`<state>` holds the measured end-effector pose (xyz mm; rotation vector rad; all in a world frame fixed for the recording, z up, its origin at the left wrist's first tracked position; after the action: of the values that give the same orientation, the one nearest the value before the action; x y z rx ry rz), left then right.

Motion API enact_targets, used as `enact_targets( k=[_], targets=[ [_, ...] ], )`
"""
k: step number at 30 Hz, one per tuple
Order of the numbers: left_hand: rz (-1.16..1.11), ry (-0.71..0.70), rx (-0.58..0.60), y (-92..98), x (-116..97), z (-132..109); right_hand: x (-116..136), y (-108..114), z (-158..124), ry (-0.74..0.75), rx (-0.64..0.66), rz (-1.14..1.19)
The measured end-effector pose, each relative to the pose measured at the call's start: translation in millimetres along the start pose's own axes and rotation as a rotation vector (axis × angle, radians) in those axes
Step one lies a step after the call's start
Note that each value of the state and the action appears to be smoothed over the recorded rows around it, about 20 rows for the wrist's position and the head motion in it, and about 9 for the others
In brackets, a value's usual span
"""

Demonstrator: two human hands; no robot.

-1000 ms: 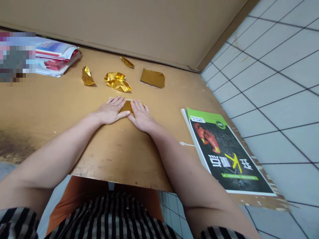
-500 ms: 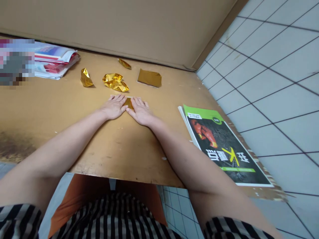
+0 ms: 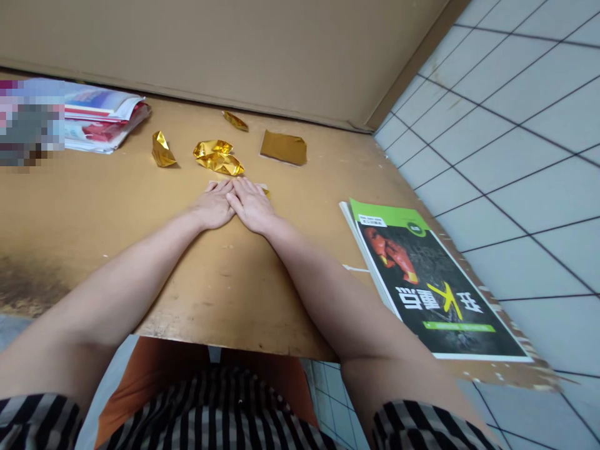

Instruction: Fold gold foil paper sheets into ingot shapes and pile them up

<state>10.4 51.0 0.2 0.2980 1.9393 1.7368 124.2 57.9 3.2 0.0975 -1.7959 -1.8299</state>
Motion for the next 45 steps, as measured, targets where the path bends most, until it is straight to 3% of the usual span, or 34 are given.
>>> enact_targets(
  k=[13, 20, 23, 35, 45],
  targets=[
    [0.022, 0.036, -0.002, 1.8, 2, -2, -17, 9, -11, -0.167, 0.148, -0.064],
    [-0.047, -0.002, 0.001, 5.6, -30, 10, -18, 10, -12, -0.137, 0.154, -0.018],
    [-0.089, 0.006, 0.040, 4.5, -33, 12, -19, 10, -11, -0.115, 0.142, 0.002],
    [0.045, 0.066, 0.075, 6.6, 15, 0, -13, 13, -15, -0.201, 0.142, -0.095],
    [0.036, 0.067, -0.016, 6.3, 24, -1, -15, 8, -17, -0.243, 0.084, -0.167]
  ],
)
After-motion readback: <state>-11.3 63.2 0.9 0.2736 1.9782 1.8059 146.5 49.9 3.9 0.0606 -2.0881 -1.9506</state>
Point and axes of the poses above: each hand's wrist, its own z-axis towards the middle knuckle, its own y-axis out of the back of the hand, x = y × z, the point moved 3 cm from there along z, towards the middle knuckle, and after that the axes turned 4 degrees about -y, right-handed, at the moved point
